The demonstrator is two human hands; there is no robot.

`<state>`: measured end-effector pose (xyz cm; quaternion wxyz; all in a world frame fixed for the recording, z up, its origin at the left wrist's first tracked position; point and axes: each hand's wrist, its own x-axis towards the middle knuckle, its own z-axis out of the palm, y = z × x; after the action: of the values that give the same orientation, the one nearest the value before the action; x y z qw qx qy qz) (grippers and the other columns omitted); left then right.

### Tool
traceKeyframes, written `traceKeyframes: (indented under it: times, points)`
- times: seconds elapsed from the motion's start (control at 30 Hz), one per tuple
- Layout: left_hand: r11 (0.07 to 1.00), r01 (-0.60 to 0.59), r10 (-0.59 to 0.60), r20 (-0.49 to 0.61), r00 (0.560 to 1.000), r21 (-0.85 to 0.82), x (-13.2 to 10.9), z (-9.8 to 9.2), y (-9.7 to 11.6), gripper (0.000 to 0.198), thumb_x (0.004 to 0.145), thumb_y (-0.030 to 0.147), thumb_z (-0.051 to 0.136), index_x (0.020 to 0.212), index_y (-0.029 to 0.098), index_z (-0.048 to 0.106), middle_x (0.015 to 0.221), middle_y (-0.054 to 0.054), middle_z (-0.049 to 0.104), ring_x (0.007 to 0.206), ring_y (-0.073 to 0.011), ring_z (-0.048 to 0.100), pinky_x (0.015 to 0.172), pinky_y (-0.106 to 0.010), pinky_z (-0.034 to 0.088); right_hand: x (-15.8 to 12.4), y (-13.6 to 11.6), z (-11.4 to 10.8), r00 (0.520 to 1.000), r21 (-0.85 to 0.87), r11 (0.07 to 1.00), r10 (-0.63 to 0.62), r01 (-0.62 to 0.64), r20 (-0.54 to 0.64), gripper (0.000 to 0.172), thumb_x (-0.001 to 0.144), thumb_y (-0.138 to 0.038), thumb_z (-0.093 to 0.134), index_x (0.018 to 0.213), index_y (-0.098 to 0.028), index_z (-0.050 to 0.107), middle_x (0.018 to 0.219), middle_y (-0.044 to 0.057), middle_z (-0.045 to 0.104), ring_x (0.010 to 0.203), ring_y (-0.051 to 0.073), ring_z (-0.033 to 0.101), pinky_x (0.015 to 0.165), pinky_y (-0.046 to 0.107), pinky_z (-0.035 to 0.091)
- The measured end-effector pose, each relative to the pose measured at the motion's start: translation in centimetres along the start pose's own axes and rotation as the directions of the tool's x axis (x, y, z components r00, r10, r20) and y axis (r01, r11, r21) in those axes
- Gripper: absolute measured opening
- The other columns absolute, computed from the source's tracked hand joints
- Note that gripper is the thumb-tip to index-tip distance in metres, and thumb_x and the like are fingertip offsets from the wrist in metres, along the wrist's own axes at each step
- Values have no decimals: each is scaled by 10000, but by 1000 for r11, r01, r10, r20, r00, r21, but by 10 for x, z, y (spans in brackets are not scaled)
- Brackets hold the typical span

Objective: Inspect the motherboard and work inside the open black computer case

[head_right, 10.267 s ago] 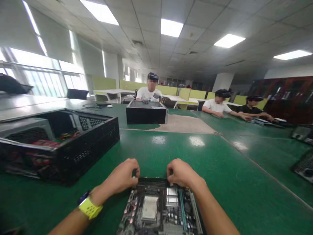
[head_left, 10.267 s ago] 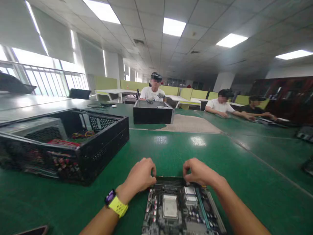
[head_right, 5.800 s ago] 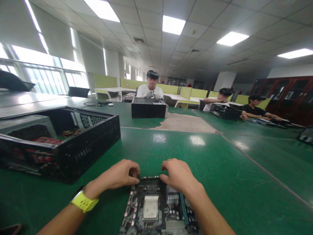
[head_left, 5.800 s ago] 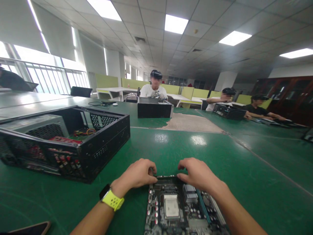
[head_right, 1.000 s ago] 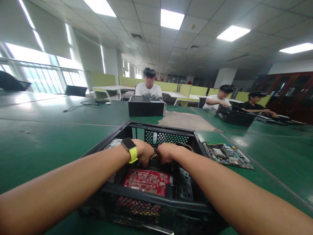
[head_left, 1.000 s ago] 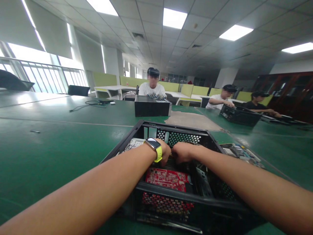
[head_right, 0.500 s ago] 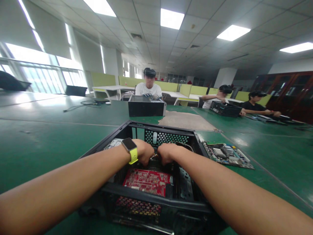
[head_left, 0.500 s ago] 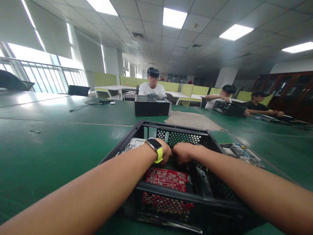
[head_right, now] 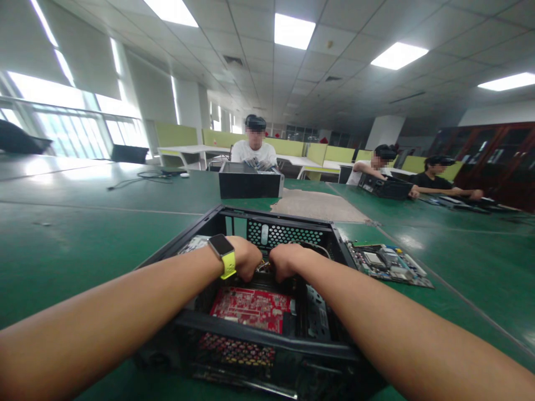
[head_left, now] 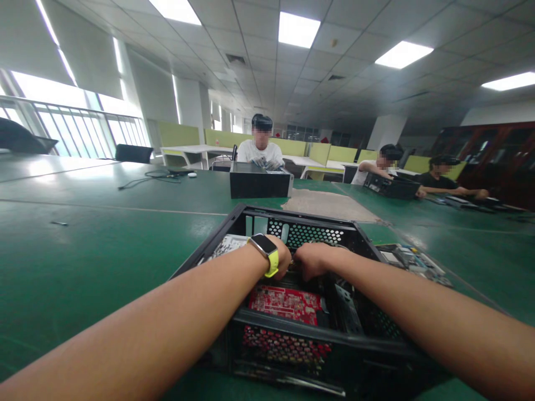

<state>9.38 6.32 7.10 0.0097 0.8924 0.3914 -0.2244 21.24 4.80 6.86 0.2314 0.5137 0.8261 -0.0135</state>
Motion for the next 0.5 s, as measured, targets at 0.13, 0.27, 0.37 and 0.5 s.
traceKeyframes:
  times: [0.13, 0.27, 0.37, 0.5]
  points:
    - [998, 38, -43, 106, 993, 55, -3, -4, 2, 242, 551, 258, 754, 776, 170, 758, 843, -110, 742, 716, -267, 665, 693, -340, 543, 0, 4, 1, 1000, 17, 1000, -9, 9, 15, 543, 572, -475, 738, 1051, -223, 697, 1039, 85, 710, 935, 293, 659, 645, 303, 496]
    - [996, 55, -64, 118, 991, 73, -8, -7, 6, 315, 583, 281, 740, 879, 176, 755, 922, -113, 736, 775, -276, 667, 697, -334, 540, 2, 6, 2, 1000, 60, 998, 7, -7, -9, 537, 594, -544, 714, 1044, -252, 691, 1033, 59, 707, 934, 275, 653, 651, 295, 481]
    - [996, 57, -64, 105, 992, 70, -12, -10, 7, 304, 588, 300, 739, 859, 163, 756, 888, -121, 734, 766, -285, 666, 677, -335, 536, -1, 8, -7, 997, 116, 993, -3, 12, -78, 500, 638, -571, 678, 1021, -250, 692, 1007, 50, 706, 904, 254, 651, 660, 283, 469]
    - [998, 33, -33, 14, 999, 53, -27, -29, 2, 300, 643, 370, 702, 866, 175, 742, 865, -106, 727, 778, -260, 659, 671, -301, 511, -39, 24, -32, 962, 270, 955, -44, 119, -269, 402, 757, -518, 601, 990, -203, 692, 956, 55, 710, 863, 221, 645, 724, 282, 473]
